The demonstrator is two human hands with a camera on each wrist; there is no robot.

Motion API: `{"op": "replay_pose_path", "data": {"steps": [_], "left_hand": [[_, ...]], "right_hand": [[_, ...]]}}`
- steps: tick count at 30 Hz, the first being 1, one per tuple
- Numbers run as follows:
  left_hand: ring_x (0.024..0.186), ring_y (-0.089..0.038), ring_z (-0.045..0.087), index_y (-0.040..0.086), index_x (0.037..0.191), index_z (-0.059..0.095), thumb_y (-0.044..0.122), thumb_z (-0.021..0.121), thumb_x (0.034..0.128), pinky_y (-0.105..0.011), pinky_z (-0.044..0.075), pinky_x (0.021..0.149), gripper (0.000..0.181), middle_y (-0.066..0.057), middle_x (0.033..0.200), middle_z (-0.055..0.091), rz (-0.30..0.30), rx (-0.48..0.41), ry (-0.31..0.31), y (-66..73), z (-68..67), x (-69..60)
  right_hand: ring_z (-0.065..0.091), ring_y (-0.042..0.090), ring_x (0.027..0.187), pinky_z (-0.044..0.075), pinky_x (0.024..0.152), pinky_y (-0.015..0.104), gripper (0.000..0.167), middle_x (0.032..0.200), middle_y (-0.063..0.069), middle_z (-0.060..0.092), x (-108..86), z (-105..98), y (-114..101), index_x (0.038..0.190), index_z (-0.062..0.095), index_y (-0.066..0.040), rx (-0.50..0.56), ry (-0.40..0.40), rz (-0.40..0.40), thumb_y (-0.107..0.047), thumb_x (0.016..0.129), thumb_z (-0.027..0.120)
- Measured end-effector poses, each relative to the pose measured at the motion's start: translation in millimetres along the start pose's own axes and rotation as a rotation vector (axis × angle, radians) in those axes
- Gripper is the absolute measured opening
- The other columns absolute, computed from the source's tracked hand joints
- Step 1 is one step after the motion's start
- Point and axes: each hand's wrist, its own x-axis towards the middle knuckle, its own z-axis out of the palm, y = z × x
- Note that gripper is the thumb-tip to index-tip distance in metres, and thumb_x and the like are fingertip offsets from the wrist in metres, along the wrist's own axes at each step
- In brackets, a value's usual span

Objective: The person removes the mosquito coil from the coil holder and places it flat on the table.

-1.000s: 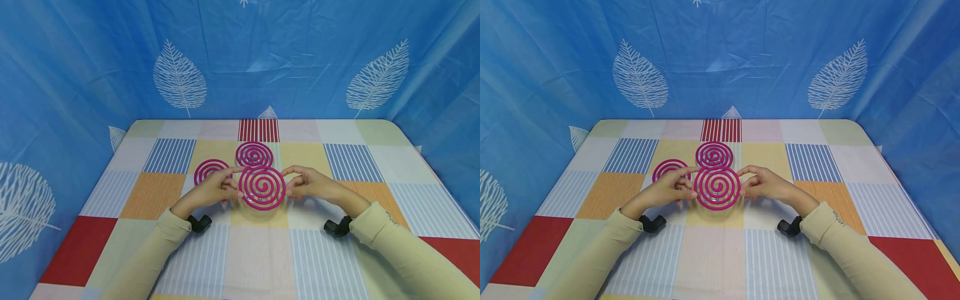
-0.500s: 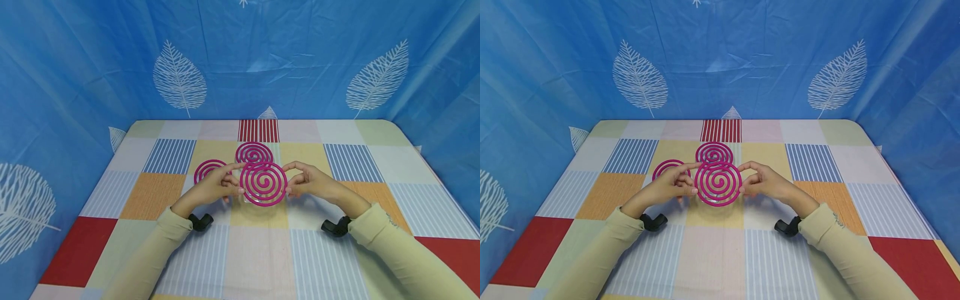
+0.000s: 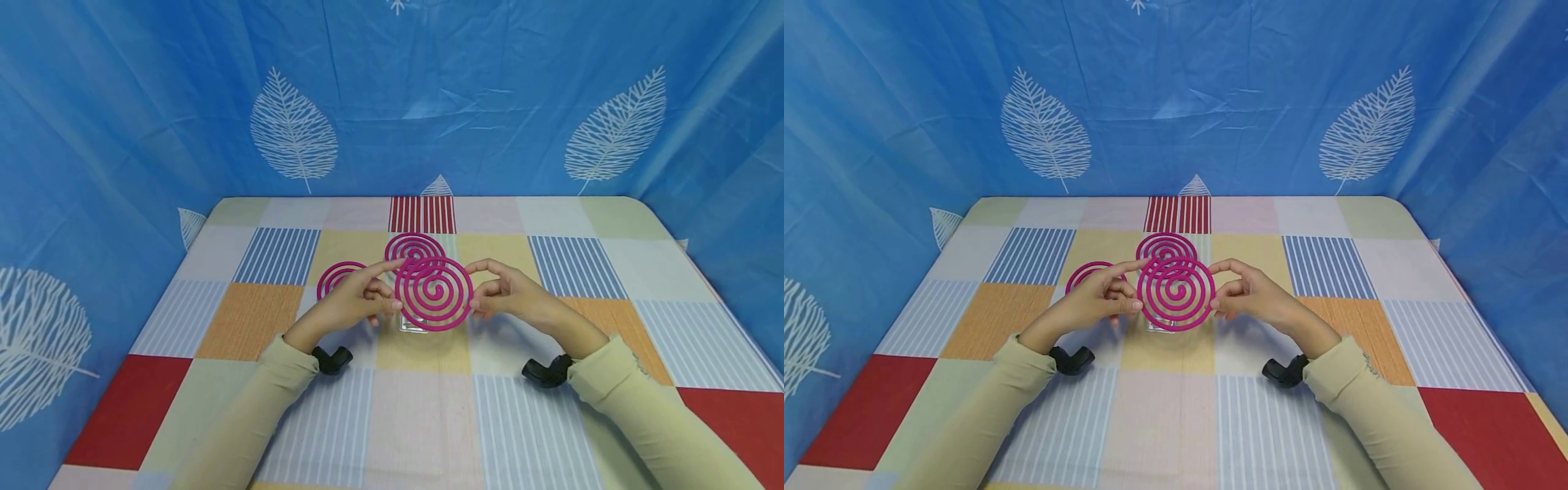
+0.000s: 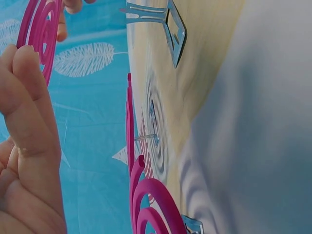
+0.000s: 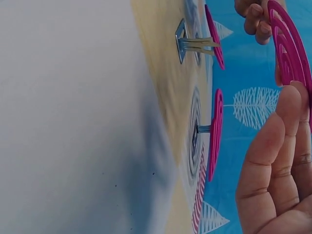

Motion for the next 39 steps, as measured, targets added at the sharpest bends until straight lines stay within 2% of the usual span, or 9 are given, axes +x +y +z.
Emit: {"op": "replay_pose_path", "data": {"steps": [6, 14, 23, 30, 32, 36, 39], "left_hand": [[0.082, -0.040, 0.068, 0.002, 0.169, 0.033, -0.004, 0.071, 0.1014, -0.027, 0.058, 0.061, 0.078, -0.011, 0.098, 0.075, 0.018, -0.005, -0.006, 1.9, 1.0, 2.7], [0.075, -0.036, 0.064, 0.003, 0.169, 0.033, -0.003, 0.071, 0.1021, -0.026, 0.057, 0.061, 0.077, -0.011, 0.093, 0.071, 0.018, -0.013, 0.004, 2.4, 5.3, 10.7], [0.078, -0.047, 0.064, 0.007, 0.170, 0.033, -0.001, 0.072, 0.1025, -0.026, 0.058, 0.061, 0.078, -0.014, 0.094, 0.069, 0.036, -0.002, 0.028, 7.2, 14.3, 16.7], [0.083, -0.057, 0.063, 0.009, 0.168, 0.037, 0.001, 0.072, 0.1029, -0.025, 0.058, 0.060, 0.075, -0.029, 0.102, 0.068, 0.055, -0.009, 0.064, 7.2, 22.6, 25.2], [0.086, -0.058, 0.063, 0.009, 0.168, 0.038, 0.002, 0.072, 0.1031, -0.025, 0.058, 0.061, 0.073, -0.029, 0.103, 0.069, 0.054, -0.010, 0.073, 7.3, 24.9, 27.6], [0.091, -0.057, 0.065, 0.009, 0.167, 0.039, 0.004, 0.073, 0.1030, -0.025, 0.057, 0.061, 0.072, -0.023, 0.102, 0.071, 0.054, -0.024, 0.085, 8.4, 28.6, 31.4], [0.091, -0.060, 0.063, 0.010, 0.167, 0.040, 0.004, 0.073, 0.1033, -0.024, 0.056, 0.060, 0.072, -0.028, 0.105, 0.070, 0.056, -0.036, 0.080, 9.8, 31.9, 34.1]], "right_hand": [[0.077, 0.021, 0.085, 0.062, 0.077, 0.033, 0.052, 0.095, 0.003, 0.079, -1.5, -2.0, 1.3, 0.148, 0.037, 0.012, 0.020, 0.006, -0.029, 0.004, 0.104, 0.063], [0.075, 0.021, 0.083, 0.062, 0.078, 0.033, 0.052, 0.094, 0.006, 0.078, -6.3, -4.5, 1.6, 0.150, 0.036, 0.010, 0.021, 0.036, -0.026, 0.001, 0.106, 0.063], [0.076, 0.022, 0.084, 0.063, 0.078, 0.032, 0.047, 0.095, 0.005, 0.078, -11.3, -11.8, 4.7, 0.148, 0.039, 0.007, 0.050, 0.043, -0.075, 0.002, 0.107, 0.061], [0.076, 0.023, 0.085, 0.064, 0.081, 0.033, 0.048, 0.096, 0.005, 0.077, -15.0, -21.0, 5.9, 0.150, 0.040, 0.003, 0.030, 0.087, -0.043, 0.000, 0.108, 0.061], [0.076, 0.023, 0.086, 0.064, 0.081, 0.033, 0.048, 0.096, 0.005, 0.077, -16.1, -23.8, 5.5, 0.151, 0.040, 0.003, 0.027, 0.097, -0.039, 0.000, 0.108, 0.061], [0.075, 0.022, 0.086, 0.063, 0.080, 0.032, 0.043, 0.096, 0.004, 0.077, -18.7, -29.4, 5.0, 0.149, 0.046, -0.004, 0.036, 0.107, -0.046, 0.000, 0.108, 0.061], [0.075, 0.021, 0.085, 0.063, 0.080, 0.031, 0.040, 0.097, 0.004, 0.078, -21.4, -32.9, 5.9, 0.145, 0.051, -0.012, 0.057, 0.112, -0.057, 0.001, 0.108, 0.060]]}}
